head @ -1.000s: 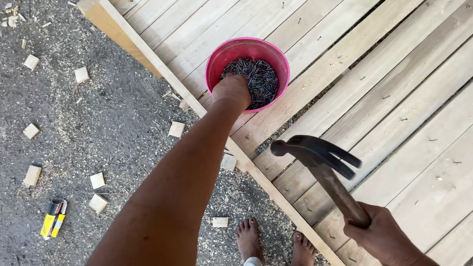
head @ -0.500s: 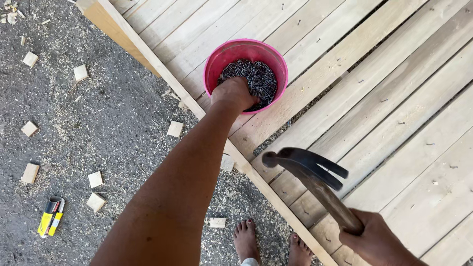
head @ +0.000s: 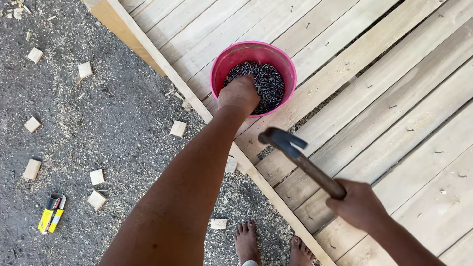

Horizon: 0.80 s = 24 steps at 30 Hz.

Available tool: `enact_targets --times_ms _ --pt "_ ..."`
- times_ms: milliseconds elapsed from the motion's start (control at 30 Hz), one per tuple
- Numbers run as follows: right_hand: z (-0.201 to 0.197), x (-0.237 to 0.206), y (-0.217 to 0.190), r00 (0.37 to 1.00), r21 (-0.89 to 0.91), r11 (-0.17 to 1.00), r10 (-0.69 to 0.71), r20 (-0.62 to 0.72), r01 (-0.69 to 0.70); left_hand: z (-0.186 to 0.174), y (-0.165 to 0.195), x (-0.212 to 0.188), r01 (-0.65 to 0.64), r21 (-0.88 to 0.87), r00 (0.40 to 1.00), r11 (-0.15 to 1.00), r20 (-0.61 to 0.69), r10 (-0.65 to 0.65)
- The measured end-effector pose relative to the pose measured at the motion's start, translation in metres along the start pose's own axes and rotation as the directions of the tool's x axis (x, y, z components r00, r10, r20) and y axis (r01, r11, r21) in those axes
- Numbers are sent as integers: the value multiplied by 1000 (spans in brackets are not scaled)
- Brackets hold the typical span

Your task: The person hammers nails into the slats of a wooden pallet frame. They take nails one at a time from a pink bucket and drive each nail flush into the wood with a claw hammer, working along the slats.

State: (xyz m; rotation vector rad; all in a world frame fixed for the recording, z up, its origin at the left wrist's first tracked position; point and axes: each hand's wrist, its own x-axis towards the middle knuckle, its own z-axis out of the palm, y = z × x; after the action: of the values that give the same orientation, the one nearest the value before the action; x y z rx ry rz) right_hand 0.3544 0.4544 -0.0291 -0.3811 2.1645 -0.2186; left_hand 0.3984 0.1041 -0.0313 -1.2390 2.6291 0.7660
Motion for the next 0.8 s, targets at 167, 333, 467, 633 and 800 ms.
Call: enact_targets --times_ms 167,333,467,633,800 --pt "-20 22 -34 996 -211 978 -16 -87 -3 -6 -6 3 -30 -77 1000 997 -2 30" --pt "-19 31 -41 992 -227 974 -51 -117 24 -10 -13 -4 -113 -137 993 984 -44 108" --pt "-17 35 -41 990 -217 976 -8 -138 -22 -14 -9 -9 -120 -198 992 973 -62 109" --pt "-19 37 -44 989 -200 979 -4 -149 -26 -21 -7 -13 -100 -233 995 967 -40 94" --pt "-18 41 -46 988 -222 974 13 -153 -47 -21 -5 -5 -34 -182 999 983 28 40"
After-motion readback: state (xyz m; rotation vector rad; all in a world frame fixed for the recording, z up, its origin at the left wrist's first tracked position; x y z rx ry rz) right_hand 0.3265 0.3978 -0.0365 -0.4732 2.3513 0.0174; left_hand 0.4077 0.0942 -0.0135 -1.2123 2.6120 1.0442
